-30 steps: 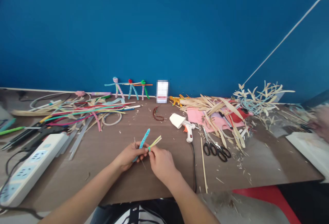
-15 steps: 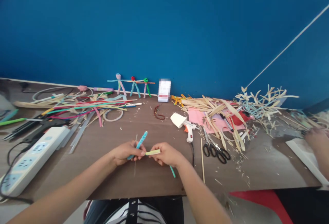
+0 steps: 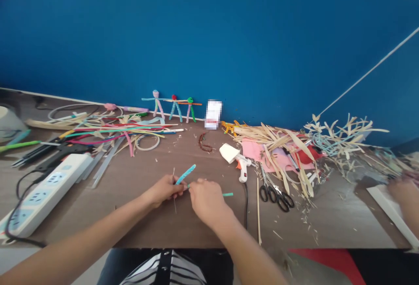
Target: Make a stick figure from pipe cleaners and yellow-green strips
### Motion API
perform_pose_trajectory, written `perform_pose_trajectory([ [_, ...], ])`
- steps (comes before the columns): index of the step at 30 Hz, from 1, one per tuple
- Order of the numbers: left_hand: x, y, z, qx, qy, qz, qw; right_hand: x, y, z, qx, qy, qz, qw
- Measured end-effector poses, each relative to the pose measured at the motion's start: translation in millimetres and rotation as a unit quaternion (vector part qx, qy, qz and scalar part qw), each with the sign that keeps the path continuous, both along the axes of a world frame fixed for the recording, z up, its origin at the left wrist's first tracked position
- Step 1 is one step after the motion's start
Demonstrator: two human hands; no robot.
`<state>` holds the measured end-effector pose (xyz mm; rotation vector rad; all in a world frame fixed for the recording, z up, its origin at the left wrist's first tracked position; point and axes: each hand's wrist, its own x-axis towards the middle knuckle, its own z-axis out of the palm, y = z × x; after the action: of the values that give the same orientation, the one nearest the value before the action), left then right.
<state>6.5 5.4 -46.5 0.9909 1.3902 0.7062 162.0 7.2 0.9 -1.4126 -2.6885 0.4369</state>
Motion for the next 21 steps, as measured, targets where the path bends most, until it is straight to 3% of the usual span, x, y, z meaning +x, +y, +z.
perform_pose_trajectory([
  [3,0.1,1.3,-1.5,-0.009,-0.039,0.027,0.999,1.1,-10.4,-6.1,0.009,0.004,-0.006,1.0],
  [6,-1.6,2.5,1.0,-0.049,-0.125,0.041,0.99,6.1,-9.1,-18.5,-0.01,0.082,-0.021,0.996],
  [10,-3.8,4.1,6.7,-0.085,-0.191,0.004,0.978,14.9,7.8,-34.1,-0.119,0.192,-0.031,0.974],
  [17,-8.7,8.1,17.7,-0.074,-0.108,-0.124,0.984,24.9,39.8,-36.8,-0.377,0.29,-0.068,0.877],
  [19,-8.1,8.2,19.3,-0.055,-0.081,-0.142,0.985,23.5,44.1,-33.4,-0.399,0.296,-0.071,0.865],
  [21,-6.2,7.6,19.6,-0.039,-0.06,-0.142,0.987,21.5,45.9,-28.8,-0.387,0.283,-0.06,0.876],
])
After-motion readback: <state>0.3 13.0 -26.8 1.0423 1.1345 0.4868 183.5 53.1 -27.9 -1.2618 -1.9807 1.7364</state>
